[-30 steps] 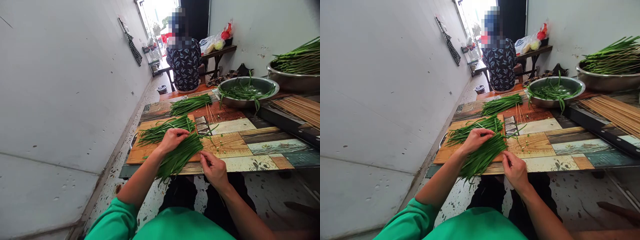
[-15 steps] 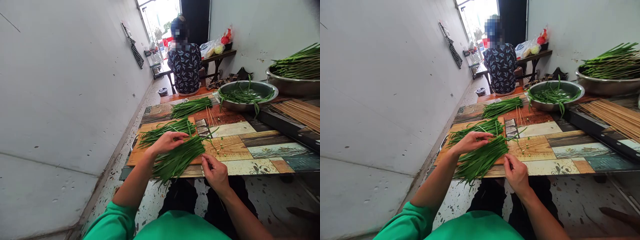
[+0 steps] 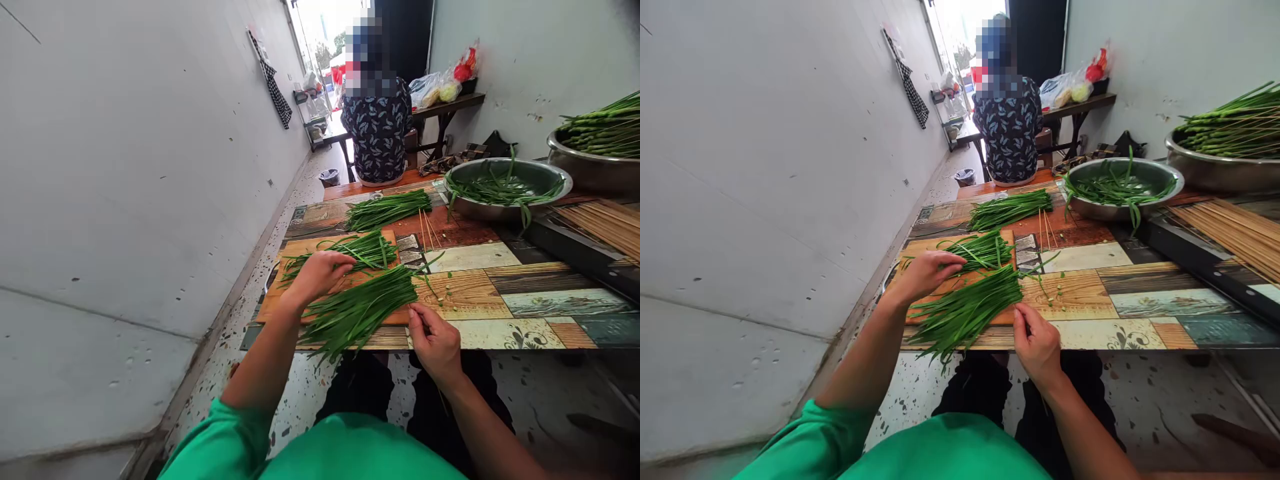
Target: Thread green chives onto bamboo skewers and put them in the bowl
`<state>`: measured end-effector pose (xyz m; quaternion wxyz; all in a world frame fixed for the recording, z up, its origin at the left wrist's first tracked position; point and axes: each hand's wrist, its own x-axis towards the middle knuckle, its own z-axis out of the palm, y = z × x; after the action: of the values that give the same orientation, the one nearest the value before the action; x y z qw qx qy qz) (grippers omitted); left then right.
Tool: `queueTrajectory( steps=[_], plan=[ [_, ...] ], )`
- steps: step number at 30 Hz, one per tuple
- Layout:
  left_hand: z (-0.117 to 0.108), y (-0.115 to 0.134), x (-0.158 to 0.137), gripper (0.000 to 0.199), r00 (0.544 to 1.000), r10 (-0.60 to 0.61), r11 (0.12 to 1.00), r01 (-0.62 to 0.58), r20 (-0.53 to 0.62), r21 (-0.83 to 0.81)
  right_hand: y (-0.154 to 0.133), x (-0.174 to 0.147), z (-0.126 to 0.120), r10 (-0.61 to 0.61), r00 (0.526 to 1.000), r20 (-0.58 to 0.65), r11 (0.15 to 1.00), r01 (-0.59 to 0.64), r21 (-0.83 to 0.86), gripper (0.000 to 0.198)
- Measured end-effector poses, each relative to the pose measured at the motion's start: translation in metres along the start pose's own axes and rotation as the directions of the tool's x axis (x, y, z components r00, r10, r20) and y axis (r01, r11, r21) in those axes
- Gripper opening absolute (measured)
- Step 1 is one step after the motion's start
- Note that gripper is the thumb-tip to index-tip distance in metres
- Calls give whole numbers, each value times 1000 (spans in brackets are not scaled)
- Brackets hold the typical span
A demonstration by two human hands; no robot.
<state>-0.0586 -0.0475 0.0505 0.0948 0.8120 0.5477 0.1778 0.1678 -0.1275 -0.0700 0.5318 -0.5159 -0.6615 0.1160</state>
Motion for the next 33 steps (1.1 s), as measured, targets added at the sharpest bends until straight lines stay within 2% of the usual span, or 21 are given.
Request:
queueTrajectory(
  steps=[3,7,11,14,16,18,20,22,24,26,29,33],
  plan=[
    [22,24,14,21,999,5,987,-11,-37,-159,-2,0,-2,15,999,34,1000,-15,1,20],
    [41,45,17,21,1000,7,960,-5,7,-281,-2,0,-3,24,999,46,999,-26,25,19],
    [50,55,11,21,997,-4,967,-15,-72,-254,-2,0,-2,11,999,31,1000,-12,25,19],
    [53,57,6,25,986,124,979,-140,-111,-146,-1,0,-2,3,1000,27,1000,-4,12,19],
    [52,54,7,28,974,209,968,-218,-86,-126,0,0,-2,11,1000,26,1000,-11,0,19],
    [47,45,12,27,972,229,961,-234,-49,-151,-1,0,-2,23,999,29,1000,-23,-8,20],
    [38,29,21,23,985,162,977,-167,-50,-129,-2,1,-3,38,998,41,999,-37,-11,21],
    [29,11,31,20,992,36,999,-40,-123,-24,-2,2,-3,43,998,49,999,-43,-13,22],
    [24,-5,38,19,993,14,996,-3,-118,88,-3,2,-3,38,998,51,999,-37,-18,22],
    [25,-14,43,17,996,81,985,-76,-25,158,-2,2,-2,27,998,47,999,-26,-24,23],
    [32,-18,47,15,977,191,964,-205,93,170,-1,3,-2,5,1000,23,999,-4,-38,23],
    [35,-20,52,8,975,196,970,-208,102,126,-1,3,-1,-26,999,19,999,27,-43,22]
  ],
)
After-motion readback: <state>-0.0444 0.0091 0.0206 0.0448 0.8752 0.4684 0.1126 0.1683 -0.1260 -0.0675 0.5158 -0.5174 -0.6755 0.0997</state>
